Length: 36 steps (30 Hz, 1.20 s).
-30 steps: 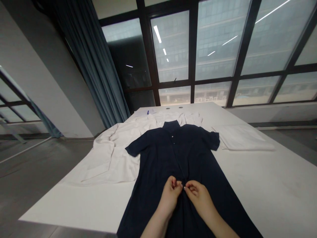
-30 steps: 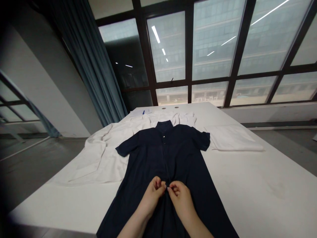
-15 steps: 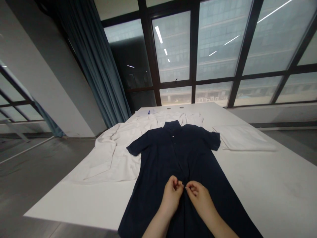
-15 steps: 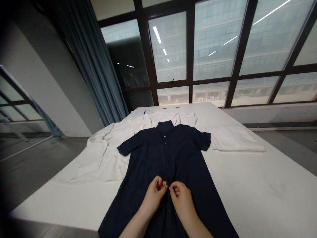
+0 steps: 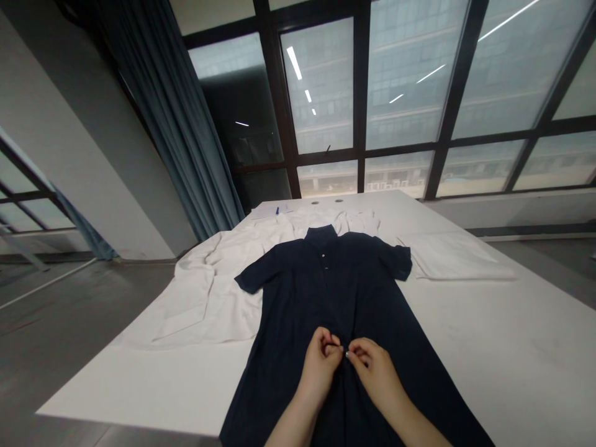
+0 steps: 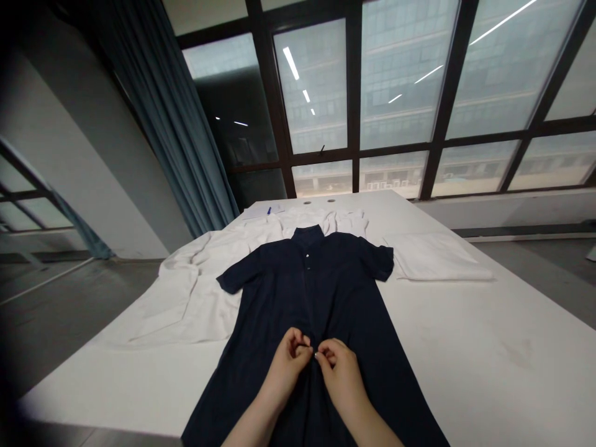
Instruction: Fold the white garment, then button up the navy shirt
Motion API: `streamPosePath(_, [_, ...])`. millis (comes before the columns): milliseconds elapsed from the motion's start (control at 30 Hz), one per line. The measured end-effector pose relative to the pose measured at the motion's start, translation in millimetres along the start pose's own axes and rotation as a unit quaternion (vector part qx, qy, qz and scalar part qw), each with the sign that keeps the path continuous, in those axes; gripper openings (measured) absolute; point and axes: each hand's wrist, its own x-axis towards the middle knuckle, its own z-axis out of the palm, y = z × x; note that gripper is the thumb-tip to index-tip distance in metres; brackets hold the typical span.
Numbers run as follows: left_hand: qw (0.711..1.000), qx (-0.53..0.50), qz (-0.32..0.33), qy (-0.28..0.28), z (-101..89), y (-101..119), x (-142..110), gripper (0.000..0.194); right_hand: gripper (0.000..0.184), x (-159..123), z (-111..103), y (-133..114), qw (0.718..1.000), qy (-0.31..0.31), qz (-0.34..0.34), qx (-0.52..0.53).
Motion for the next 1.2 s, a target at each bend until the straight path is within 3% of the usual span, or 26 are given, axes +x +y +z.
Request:
streamPosePath(133, [0.993,0.116,0.012,0.009,-0.5,1,-2,0.007,0.011,0,2,3,1.000,0.018,-0.007,-0.005])
streamPosePath(267, [0.978,0.201,0.041,0.028,1.9,5,-9,0.014,0.011,2,4,5,0.999,0.025,0.009,-0.022])
streamPosePath(633, [0.949,0.297,0.100,0.024,10.1,20,-19,0.014,0.011,1,3,2,1.000,0.009,0.010,-0.011])
streamPosePath(800, [0.945,0.318,0.072,0.024,5.2,17,-14,0.012,0.014,-1,1,-2,0.996,-0.008,-0.031,-0.081])
streamPosePath(1033, [0.943,0.332,0.004,-0.016,-0.5,14,-5,0.012,0.017,-2,4,-6,0.989,-0.007,-0.072,-0.127])
streamPosePath(1133, [0.928,0.367,0.050,-0.035,2.1,18,-10,0.014,0.017,-1,2,-3,0.992,-0.008,-0.071,-0.105])
streamPosePath(1200, [0.895,0.430,0.104,-0.059,4.7,21,-14,0.019,0.017,0,1,-2,0.993,-0.013,-0.067,-0.094])
